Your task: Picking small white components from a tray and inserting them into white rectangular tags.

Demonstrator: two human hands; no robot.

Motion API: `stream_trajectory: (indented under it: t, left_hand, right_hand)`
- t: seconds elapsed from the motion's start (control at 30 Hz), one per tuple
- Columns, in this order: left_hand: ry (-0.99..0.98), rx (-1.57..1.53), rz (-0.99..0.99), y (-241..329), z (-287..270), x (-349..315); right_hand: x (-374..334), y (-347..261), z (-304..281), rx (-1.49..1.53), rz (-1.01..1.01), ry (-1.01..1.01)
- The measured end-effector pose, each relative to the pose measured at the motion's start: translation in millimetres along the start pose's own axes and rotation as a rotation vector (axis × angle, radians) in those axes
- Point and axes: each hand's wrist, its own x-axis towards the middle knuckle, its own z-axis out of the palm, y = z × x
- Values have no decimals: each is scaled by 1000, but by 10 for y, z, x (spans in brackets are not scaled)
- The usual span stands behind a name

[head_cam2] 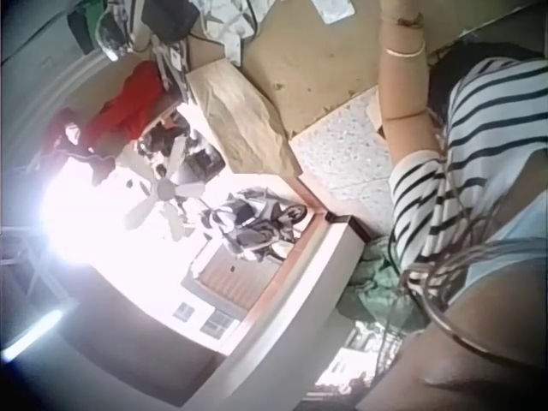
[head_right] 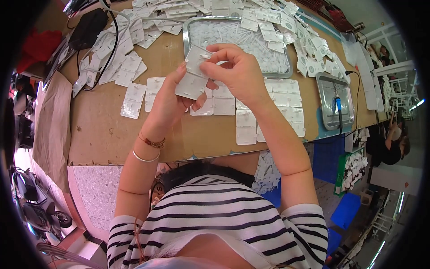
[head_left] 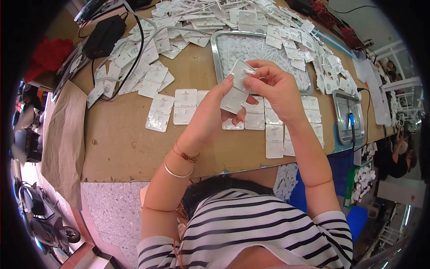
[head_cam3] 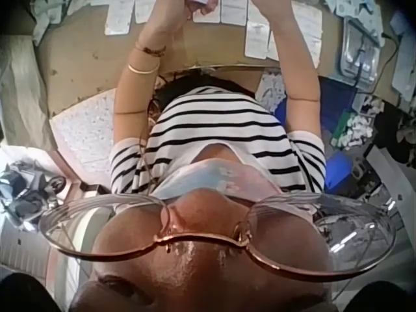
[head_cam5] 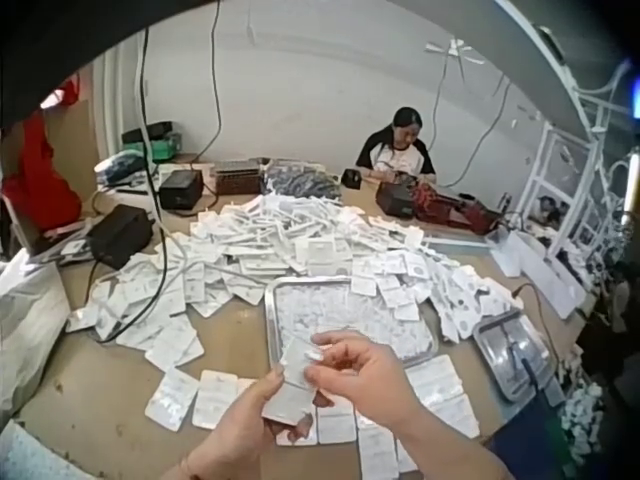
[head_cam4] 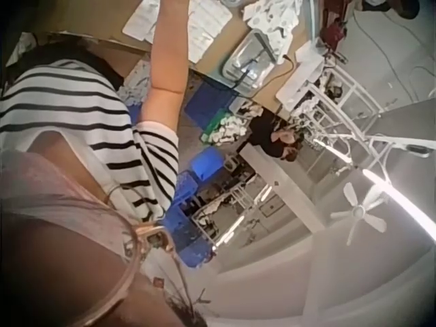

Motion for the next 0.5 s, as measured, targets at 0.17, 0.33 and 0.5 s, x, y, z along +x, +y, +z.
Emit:
stream_trajectory:
  t: [0.17, 0.33, 0.5]
  left_hand:
    - [16, 65, -4, 23, 24, -14]
    - [27, 243, 20, -1, -2, -2]
    - [-1, 323, 70, -24, -2, -55]
  right_hand:
    - [-19, -41, 82, 124, 120, 34]
    - [-48, -5, 138, 266, 151, 72]
    - [-116, -53, 152, 358, 132, 104]
